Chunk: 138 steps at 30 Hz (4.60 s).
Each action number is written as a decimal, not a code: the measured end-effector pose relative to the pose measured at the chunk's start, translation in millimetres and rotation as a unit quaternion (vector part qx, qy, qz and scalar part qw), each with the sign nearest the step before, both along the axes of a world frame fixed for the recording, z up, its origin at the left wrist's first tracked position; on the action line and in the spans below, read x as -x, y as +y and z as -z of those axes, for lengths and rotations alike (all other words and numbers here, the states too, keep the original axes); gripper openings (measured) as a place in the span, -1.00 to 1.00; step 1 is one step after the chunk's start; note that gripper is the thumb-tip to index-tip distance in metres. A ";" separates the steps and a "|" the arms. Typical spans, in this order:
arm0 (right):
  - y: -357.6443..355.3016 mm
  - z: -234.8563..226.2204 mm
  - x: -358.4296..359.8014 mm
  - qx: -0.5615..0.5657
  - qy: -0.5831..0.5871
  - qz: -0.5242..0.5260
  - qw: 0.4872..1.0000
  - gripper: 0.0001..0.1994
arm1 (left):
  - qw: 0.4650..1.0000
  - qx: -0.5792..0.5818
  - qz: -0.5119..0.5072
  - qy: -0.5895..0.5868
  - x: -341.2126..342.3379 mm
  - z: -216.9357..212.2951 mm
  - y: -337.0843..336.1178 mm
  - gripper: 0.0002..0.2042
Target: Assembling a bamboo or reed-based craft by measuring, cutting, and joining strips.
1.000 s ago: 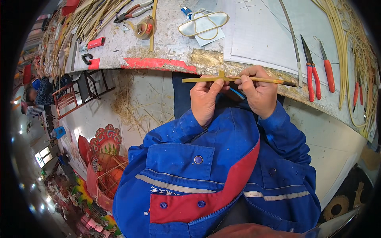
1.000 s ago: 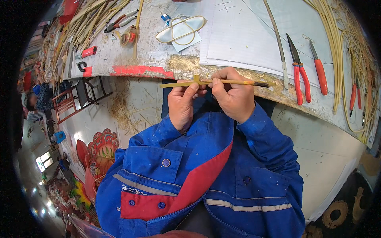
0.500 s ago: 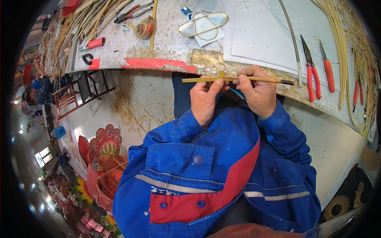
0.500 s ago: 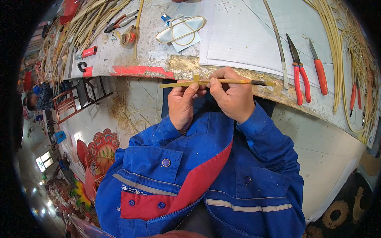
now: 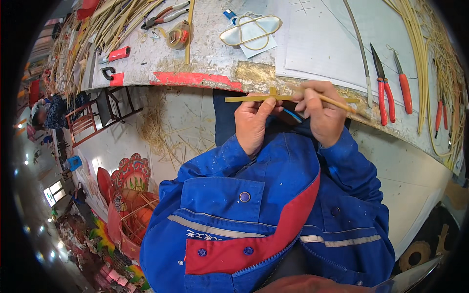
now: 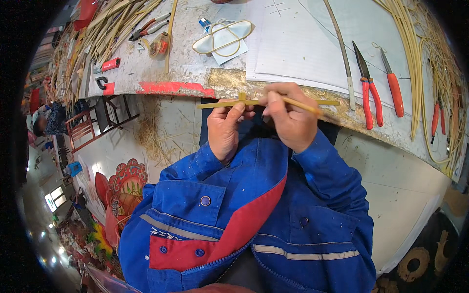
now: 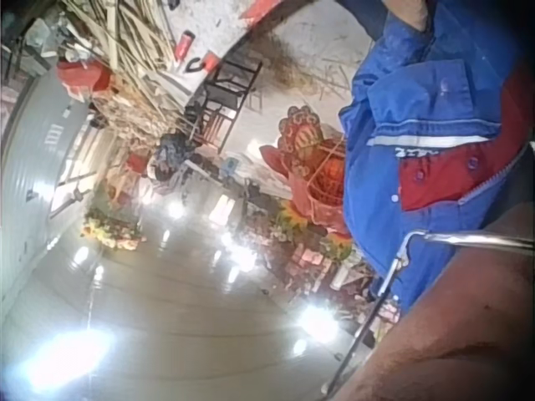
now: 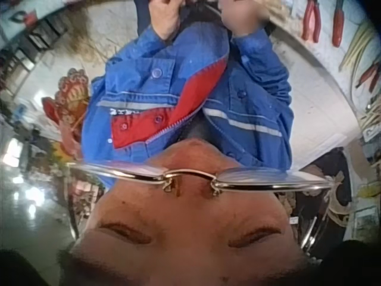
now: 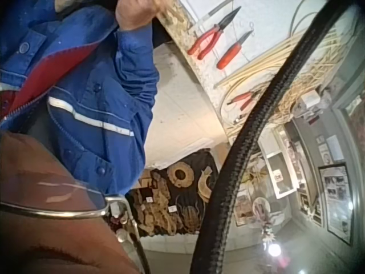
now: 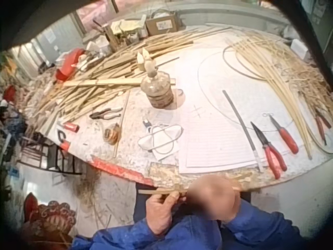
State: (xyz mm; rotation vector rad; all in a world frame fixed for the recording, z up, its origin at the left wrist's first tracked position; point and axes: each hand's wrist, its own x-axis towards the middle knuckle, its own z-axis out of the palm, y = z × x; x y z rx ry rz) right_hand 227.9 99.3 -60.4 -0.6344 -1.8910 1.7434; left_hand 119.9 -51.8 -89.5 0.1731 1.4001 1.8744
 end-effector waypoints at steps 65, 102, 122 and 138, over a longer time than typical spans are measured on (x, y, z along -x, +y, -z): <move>100.5 -25.4 -60.8 -0.431 -0.187 0.168 0.866 -0.83 | 0.862 0.143 0.086 0.478 50.4 -56.5 -5.6 -0.85; -27.8 10.0 -23.1 -0.234 -0.082 -0.047 0.968 -0.79 | 0.969 0.161 0.171 0.078 45.2 19.6 -20.1 -0.71; -31.9 15.8 -17.1 -0.451 -0.075 -0.015 0.889 -0.69 | 0.976 0.129 0.120 0.127 32.9 10.3 -15.2 -0.68; -29.7 21.0 -16.3 -0.447 -0.071 -0.014 0.892 -0.74 | 0.974 0.141 0.125 0.126 34.0 2.8 -13.4 -0.69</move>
